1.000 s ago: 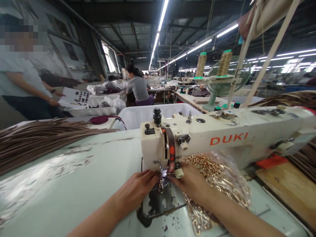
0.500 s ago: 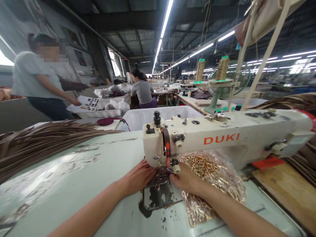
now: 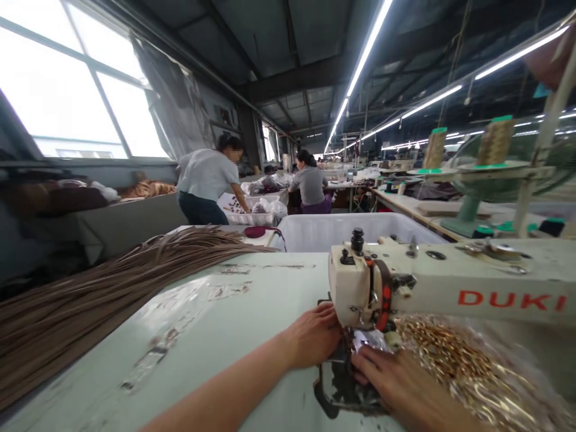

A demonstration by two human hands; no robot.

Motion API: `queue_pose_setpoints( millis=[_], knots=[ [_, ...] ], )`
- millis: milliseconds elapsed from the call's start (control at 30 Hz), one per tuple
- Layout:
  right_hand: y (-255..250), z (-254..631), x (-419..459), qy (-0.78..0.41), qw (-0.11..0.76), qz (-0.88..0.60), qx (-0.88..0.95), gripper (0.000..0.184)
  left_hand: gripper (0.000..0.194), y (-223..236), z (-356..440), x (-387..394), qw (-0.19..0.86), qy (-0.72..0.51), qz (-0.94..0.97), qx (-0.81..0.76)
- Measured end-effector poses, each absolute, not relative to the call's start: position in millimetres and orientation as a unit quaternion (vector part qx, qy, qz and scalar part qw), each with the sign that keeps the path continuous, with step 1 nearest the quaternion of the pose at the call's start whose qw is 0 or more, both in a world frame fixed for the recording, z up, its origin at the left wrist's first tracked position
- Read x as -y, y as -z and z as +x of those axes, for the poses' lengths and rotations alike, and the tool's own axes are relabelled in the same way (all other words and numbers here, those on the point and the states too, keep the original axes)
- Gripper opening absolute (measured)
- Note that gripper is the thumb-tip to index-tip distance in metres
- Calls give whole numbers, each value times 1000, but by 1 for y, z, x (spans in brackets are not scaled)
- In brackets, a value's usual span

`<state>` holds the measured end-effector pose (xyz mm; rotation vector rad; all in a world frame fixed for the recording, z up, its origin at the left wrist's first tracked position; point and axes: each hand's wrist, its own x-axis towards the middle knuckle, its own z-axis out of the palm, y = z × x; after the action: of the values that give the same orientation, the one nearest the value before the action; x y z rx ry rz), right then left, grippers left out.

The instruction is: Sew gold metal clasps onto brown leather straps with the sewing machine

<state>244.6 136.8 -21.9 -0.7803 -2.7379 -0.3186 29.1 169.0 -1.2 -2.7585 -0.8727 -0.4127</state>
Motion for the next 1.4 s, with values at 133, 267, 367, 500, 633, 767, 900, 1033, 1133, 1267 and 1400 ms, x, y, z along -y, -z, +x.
queue_pose_setpoints(
  millis=[133,267,367,500,633,767,900,1033,1133,1267,1400],
  knots=[
    [32,240,-144,173,161,-226,945,39,14,0,28,-169,133,144,-934,300],
    [26,236,-141,186,134,-217,949,41,12,-2,30,-167,131,153,-934,296],
    [17,232,-139,181,122,-216,952,34,13,-3,32,-166,123,152,-933,301],
    [14,233,-139,143,123,-250,950,24,11,-6,32,-162,109,145,-930,318],
    [16,234,-135,96,156,-282,942,25,10,-8,31,-158,96,141,-928,332],
    [11,225,-126,147,133,-301,933,36,13,-8,33,-157,87,143,-927,336],
    [8,219,-125,176,108,-316,926,42,15,-6,34,-157,86,146,-924,342],
    [7,229,-132,154,103,-332,925,43,13,-5,34,-156,82,144,-922,349],
    [3,240,-131,55,112,-337,933,34,14,-6,34,-156,71,150,-922,350],
    [-2,239,-125,57,73,-341,936,33,18,-8,32,-158,46,162,-928,332],
    [-3,226,-123,115,64,-319,938,38,17,-8,29,-161,28,163,-936,312]
  ],
)
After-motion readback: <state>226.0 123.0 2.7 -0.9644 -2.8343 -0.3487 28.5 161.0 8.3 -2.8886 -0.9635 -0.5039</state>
